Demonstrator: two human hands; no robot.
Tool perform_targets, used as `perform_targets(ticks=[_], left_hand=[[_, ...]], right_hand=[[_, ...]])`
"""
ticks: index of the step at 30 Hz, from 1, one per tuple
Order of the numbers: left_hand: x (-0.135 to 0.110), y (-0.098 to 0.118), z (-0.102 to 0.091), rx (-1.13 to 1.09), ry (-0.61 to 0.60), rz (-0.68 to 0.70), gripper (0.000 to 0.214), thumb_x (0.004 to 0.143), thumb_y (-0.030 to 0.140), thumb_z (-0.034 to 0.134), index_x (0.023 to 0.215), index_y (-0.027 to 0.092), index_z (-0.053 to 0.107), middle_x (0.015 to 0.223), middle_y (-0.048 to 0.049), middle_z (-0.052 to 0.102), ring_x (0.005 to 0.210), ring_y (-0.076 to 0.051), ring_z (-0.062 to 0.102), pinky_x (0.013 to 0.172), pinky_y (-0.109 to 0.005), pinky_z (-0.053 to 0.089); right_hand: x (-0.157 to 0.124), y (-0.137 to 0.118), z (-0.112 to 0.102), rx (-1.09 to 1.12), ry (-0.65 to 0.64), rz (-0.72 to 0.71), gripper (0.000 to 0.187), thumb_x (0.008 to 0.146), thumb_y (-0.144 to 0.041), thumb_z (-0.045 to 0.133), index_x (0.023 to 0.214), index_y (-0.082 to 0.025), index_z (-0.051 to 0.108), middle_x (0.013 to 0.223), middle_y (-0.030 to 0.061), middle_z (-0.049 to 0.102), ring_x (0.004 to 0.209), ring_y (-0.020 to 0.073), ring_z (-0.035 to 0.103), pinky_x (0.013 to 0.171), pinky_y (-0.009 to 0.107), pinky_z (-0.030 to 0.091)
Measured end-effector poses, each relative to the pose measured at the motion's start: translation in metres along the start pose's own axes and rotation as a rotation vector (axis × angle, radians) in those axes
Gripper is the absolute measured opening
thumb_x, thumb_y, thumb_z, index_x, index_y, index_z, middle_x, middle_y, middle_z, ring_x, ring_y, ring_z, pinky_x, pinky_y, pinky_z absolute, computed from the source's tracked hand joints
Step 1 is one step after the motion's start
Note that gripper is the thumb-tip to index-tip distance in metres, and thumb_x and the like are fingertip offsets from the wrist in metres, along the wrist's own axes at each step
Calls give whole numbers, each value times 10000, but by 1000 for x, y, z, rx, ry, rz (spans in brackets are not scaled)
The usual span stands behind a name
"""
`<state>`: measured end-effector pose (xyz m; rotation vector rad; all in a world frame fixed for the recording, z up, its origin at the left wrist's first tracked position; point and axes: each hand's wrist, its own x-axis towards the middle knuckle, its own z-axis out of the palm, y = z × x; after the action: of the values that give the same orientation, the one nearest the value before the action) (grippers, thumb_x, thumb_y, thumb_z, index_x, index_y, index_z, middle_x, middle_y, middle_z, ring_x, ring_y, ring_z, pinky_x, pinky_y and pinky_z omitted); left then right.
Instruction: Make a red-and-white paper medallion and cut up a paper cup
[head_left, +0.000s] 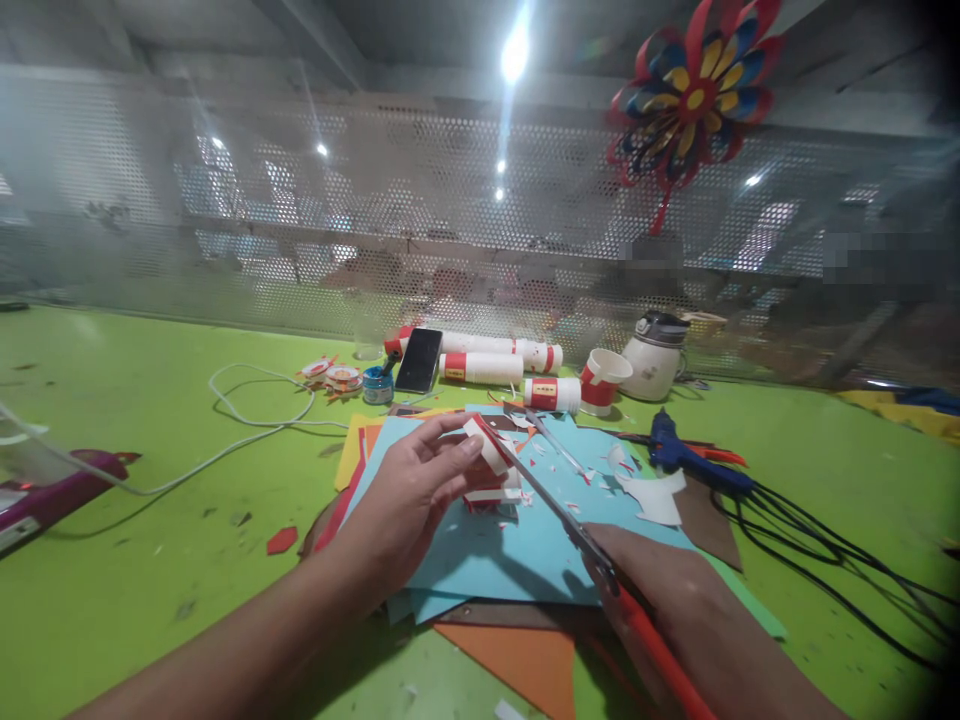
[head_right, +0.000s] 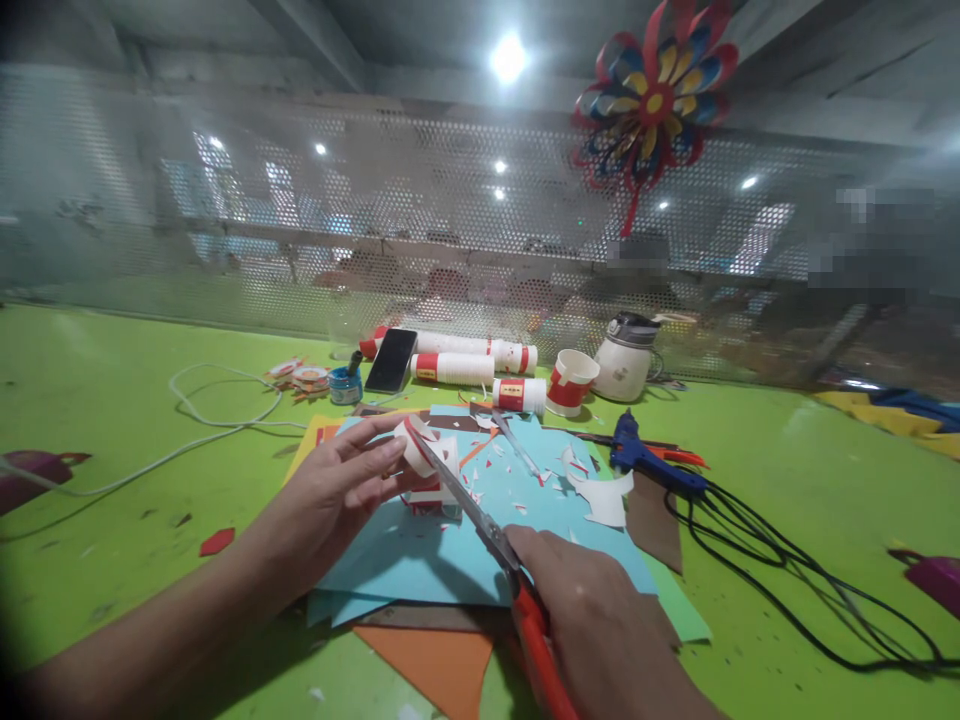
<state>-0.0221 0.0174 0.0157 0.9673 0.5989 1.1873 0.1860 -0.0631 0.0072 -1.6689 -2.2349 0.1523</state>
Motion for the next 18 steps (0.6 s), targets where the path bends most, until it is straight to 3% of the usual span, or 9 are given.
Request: perform_targets(ticks=[8, 18], left_hand=[[0, -1, 1, -5, -12, -7, 349, 796, 229, 648, 1107, 105, 549, 950, -132, 704, 837, -201, 671, 820, -354, 496], [3, -3, -5, 69, 18, 21, 345, 760, 260, 700, 1072, 166, 586, 1088, -111, 671, 967, -206, 631, 898, -377, 450]], right_hand=[[-1, 1, 1, 25, -3, 21, 149, 849, -244, 460, 861, -225, 608, 738, 37, 670, 675, 188, 601, 624, 266, 483], [4, -1, -4, 35, -8, -5, 205, 845, -271, 466, 957, -224, 631, 831, 66, 691, 749, 217, 625, 685, 298, 498]])
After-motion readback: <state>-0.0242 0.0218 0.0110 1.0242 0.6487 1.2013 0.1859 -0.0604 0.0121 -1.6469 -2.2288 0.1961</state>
